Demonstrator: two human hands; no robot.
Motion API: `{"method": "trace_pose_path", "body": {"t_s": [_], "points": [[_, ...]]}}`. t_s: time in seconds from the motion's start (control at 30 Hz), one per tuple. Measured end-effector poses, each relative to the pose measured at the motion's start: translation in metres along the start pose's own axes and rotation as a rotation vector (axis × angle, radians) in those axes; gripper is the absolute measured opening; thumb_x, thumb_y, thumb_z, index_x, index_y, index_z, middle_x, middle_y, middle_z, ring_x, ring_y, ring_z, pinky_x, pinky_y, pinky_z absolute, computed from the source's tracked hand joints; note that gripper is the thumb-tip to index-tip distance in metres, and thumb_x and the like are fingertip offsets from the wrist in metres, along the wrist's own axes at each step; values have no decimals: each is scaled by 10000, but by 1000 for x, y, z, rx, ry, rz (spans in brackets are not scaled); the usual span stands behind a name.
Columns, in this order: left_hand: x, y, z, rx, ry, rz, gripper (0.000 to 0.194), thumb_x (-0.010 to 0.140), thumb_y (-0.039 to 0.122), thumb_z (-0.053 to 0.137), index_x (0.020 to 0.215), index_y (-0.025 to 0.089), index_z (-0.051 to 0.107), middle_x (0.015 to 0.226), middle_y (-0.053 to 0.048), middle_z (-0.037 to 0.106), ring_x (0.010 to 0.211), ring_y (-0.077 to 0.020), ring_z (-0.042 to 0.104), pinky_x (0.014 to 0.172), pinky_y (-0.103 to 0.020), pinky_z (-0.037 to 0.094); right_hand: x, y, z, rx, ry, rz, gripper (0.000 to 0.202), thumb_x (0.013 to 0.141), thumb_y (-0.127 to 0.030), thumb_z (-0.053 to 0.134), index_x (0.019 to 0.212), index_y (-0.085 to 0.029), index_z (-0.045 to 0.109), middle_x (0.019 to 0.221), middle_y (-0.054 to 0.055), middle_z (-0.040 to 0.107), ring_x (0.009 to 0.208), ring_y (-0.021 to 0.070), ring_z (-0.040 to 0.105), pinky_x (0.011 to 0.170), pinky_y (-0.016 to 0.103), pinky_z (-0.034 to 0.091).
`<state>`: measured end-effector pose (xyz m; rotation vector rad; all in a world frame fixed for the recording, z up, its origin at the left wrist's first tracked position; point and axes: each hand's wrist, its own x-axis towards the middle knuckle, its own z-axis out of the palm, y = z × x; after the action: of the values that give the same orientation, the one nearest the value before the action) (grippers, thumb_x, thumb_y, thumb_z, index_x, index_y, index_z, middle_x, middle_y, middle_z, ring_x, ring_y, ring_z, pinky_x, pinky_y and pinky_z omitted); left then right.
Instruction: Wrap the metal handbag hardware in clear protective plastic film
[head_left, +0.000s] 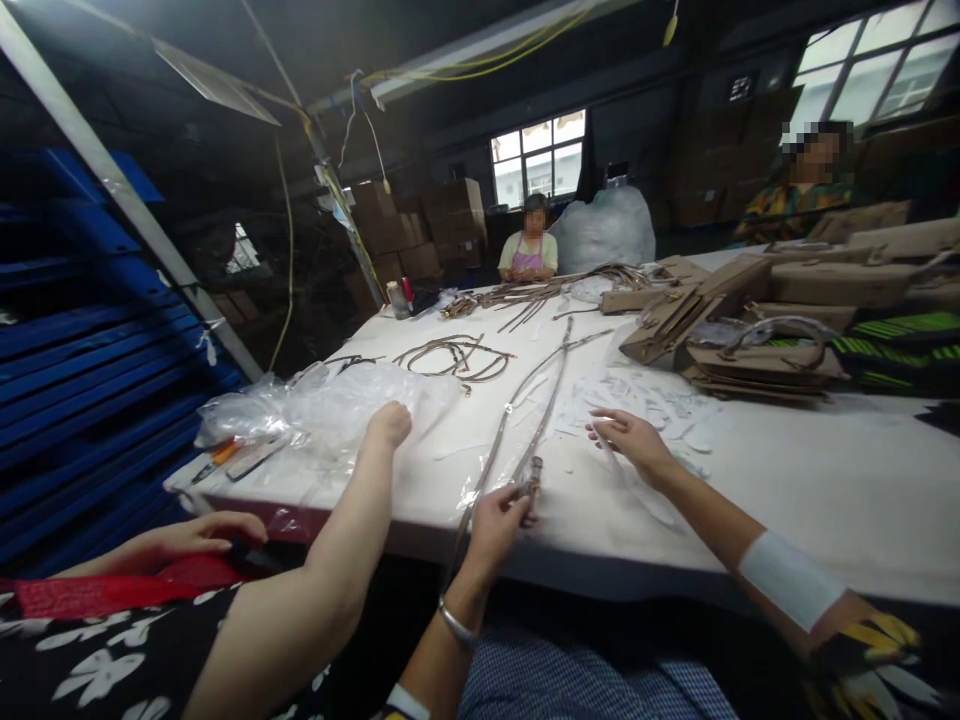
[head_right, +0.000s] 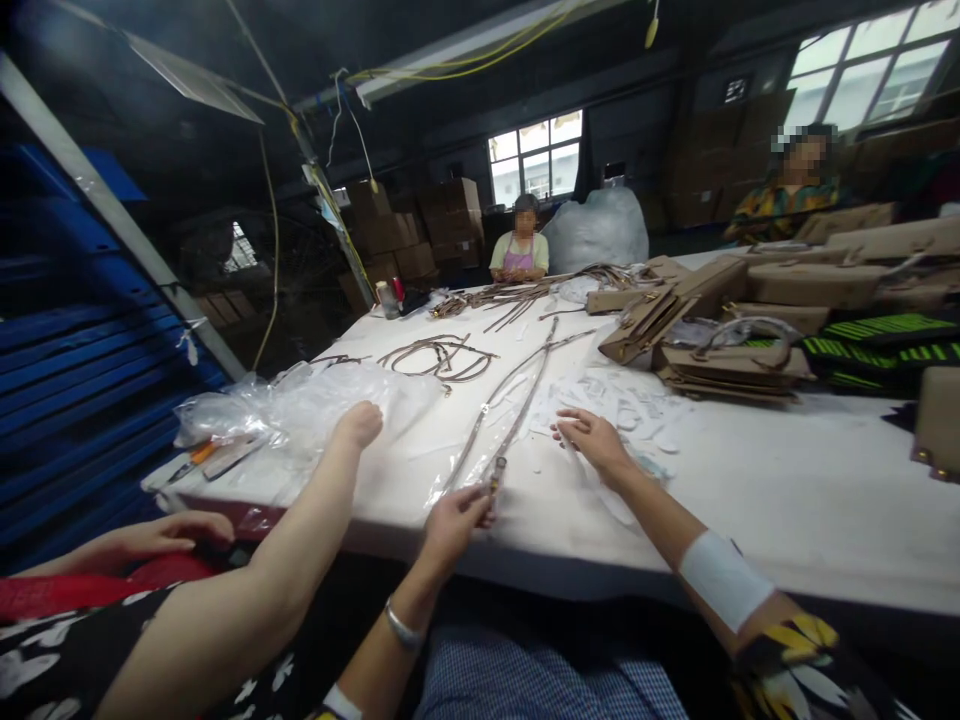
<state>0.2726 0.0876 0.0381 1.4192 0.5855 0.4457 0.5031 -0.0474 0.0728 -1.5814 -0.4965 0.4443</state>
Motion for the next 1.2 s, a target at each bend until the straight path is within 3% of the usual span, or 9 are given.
{"method": "trace_pose_path", "body": {"t_s": [0.1,0.2,0.4,0.63,0.8,0.9,1.03,1.2], "points": [[10,10,-7,-128,-12,-77,354,725,340,761,965,83,722,732,-63,701,668,-134,657,686,-252,535,-37,0,7,-41,-146,-40,434,738,-355,724,1121,-162,657,801,72,751,702,196,685,615,280,538],[14,16,-9,-193,-24,-125,430,682,378,803,973,72,724,779,-83,702,695,-117,651,690,-223,530,-67,6,16,-183,-265,-79,346,744,-412,687,977,-159,728,736,60,739,637,197,662,576,288,511],[8,20,0,-218,-39,-142,431,643,371,838,943,80,735,798,-80,694,707,-113,645,677,-207,520,-91,18,28,-475,-140,-220,194,773,-356,602,823,-243,753,827,30,761,776,234,678,746,325,493],[-1,31,22,61,-171,20,405,734,372,746,1023,88,733,807,-87,726,645,-147,663,630,-251,531,-84,20,48,-219,-200,-208,241,787,-377,593,833,-218,768,794,34,740,784,231,658,746,317,479],[1,33,29,443,-88,171,303,796,247,651,1068,137,727,780,-71,744,642,-183,698,599,-262,538,-91,29,55,56,-328,-98,387,779,-428,641,1042,-164,744,842,41,746,785,211,657,712,302,500],[0,30,33,573,-105,298,265,831,229,616,1067,199,732,850,-58,750,662,-169,689,648,-268,537,-97,35,56,287,-266,-6,394,731,-437,719,1020,-172,757,872,51,748,828,220,647,781,320,491],[-2,28,40,704,-45,461,222,826,227,650,1022,262,748,1022,-49,721,940,-203,658,870,-331,508,-102,44,58,406,-127,34,372,699,-430,763,990,-199,772,940,58,754,886,231,652,843,330,483],[3,24,45,623,4,443,207,738,206,749,942,233,764,1224,-91,617,1162,-256,562,1015,-413,426,-106,52,62,560,-65,81,338,697,-411,776,976,-220,774,976,54,753,905,235,668,845,336,507]]}}
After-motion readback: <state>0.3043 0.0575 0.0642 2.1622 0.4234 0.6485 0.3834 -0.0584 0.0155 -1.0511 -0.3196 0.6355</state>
